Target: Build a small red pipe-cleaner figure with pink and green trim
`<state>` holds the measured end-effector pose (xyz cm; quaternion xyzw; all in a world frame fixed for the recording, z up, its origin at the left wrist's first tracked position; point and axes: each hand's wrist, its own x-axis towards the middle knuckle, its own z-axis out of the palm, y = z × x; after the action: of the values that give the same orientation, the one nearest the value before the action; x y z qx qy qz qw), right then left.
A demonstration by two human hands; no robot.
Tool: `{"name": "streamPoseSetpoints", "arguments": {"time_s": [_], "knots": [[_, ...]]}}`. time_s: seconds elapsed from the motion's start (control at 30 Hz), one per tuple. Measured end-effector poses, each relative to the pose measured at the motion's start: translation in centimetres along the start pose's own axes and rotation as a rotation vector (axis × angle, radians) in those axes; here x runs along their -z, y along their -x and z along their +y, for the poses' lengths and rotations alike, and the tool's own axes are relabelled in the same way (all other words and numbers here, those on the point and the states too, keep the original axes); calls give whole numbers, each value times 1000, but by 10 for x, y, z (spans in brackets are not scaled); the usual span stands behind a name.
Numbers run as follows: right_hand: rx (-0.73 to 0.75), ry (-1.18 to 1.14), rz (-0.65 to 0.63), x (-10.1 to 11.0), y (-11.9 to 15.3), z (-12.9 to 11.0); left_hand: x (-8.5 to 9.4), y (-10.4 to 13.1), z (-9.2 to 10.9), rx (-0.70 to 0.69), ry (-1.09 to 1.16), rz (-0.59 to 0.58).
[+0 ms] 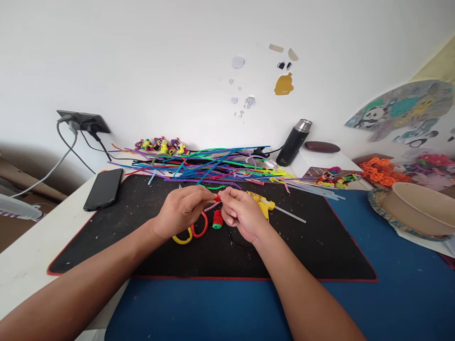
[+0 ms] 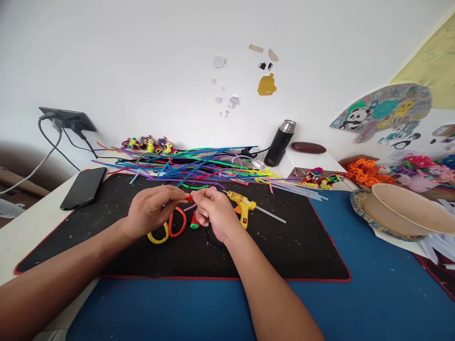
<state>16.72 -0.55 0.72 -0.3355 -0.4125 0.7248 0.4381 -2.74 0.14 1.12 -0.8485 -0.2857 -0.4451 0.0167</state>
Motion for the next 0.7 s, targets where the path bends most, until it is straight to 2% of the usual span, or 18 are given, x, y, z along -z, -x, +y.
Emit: {"name": "streamPoseSetpoints", "arguments": {"time_s": [0.2,0.43,0.7], "knots": [[-107,-117,-76,2,-1,2,4,-2,2,-60,-67,-1],[-151,-168,-99,5,-2,7,8,-2,-4,-100,-51,-118],[-162,-108,-19,8,-7,11,5,-3,-8,-119,-116,-276]]}}
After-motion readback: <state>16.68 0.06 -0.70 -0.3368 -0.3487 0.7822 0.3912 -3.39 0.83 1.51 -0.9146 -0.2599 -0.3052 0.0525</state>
